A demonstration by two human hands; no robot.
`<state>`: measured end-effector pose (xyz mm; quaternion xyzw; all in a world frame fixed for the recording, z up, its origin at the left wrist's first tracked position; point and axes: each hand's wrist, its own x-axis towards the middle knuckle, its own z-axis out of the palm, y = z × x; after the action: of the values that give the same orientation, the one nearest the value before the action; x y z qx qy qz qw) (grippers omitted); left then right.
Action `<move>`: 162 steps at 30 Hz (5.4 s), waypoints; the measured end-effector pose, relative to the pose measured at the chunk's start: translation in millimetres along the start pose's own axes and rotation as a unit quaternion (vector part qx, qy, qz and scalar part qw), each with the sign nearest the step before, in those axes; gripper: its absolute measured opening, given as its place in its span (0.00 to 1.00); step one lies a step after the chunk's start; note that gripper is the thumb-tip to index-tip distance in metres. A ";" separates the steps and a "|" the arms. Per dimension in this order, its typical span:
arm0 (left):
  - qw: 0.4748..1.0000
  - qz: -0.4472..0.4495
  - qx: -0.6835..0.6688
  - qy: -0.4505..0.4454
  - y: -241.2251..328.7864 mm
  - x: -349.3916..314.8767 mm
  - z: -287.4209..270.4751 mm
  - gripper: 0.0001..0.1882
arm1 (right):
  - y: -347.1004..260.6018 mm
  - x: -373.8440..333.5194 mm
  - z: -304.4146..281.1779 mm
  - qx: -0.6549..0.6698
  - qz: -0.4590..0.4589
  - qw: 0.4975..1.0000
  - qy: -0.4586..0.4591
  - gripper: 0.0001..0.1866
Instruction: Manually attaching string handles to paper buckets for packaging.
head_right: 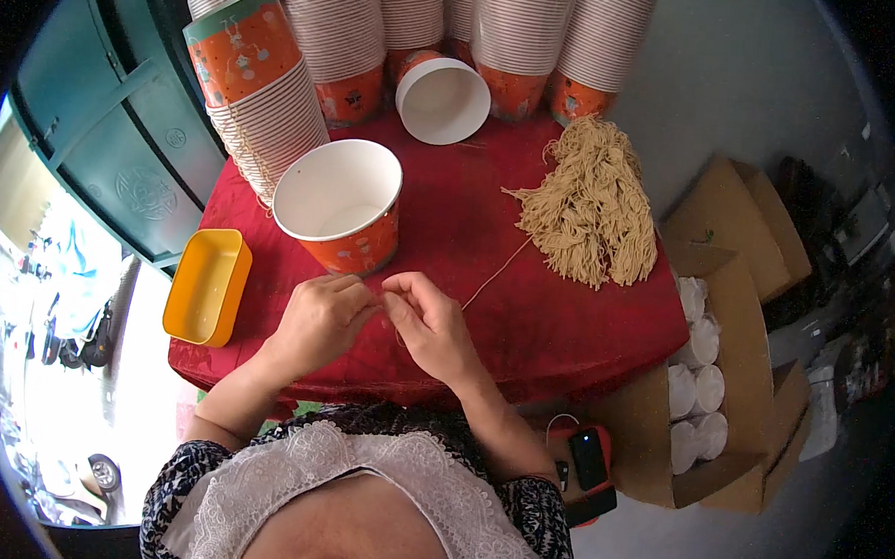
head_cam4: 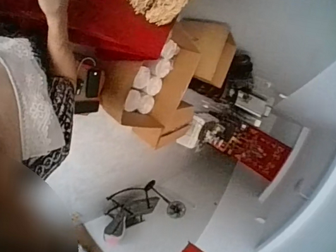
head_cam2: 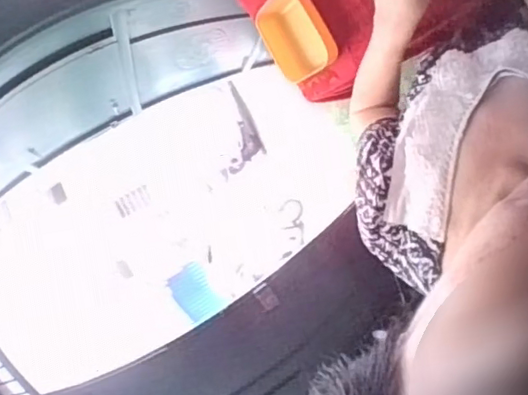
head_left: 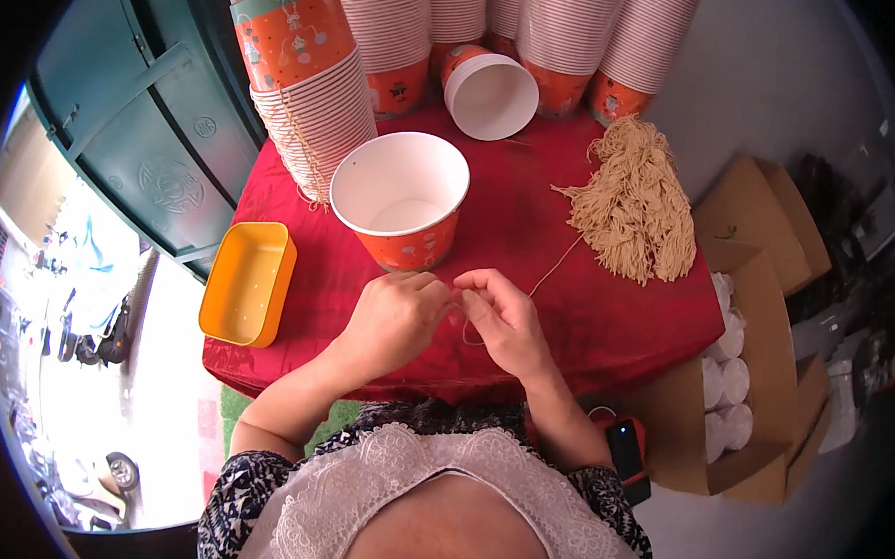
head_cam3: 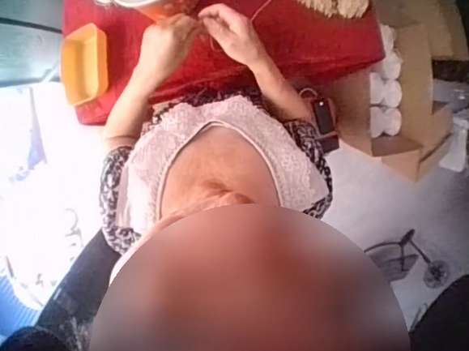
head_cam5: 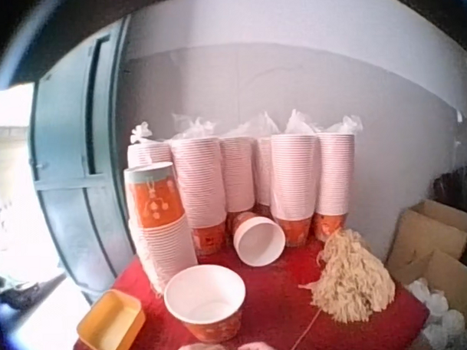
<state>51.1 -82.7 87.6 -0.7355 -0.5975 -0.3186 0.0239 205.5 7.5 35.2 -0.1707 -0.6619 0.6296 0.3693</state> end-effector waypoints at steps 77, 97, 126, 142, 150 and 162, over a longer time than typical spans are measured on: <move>0.991 0.015 -0.018 -0.131 -47.2 56.3 -47.0 0.18 | -2.5 38.2 21.2 -0.114 -0.108 0.974 0.163 0.07; 0.979 -0.007 -0.048 -0.196 -39.0 54.0 -29.2 0.10 | -35.8 56.9 -11.8 -0.097 0.170 0.979 -0.051 0.23; 0.982 -0.088 0.133 -0.102 -88.1 41.7 58.0 0.07 | 49.7 124.3 -20.5 -0.276 0.206 0.931 -0.120 0.17; 0.939 -0.288 -0.177 0.061 -108.7 36.3 87.8 0.08 | 33.2 121.7 -1.8 -0.658 0.120 0.720 -0.188 0.12; 0.817 -0.392 -0.421 0.032 -104.9 44.6 74.1 0.08 | 40.0 123.4 -8.4 -0.631 0.092 0.747 -0.189 0.14; 0.826 -0.392 -0.403 -0.028 -110.4 46.6 72.2 0.09 | 45.1 114.6 -26.7 -0.482 0.001 0.862 -0.159 0.12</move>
<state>-12.0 18.9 15.2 -0.3921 -0.6543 -0.4932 -0.4182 136.8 112.4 21.5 -0.2253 -0.9324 0.2511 0.1297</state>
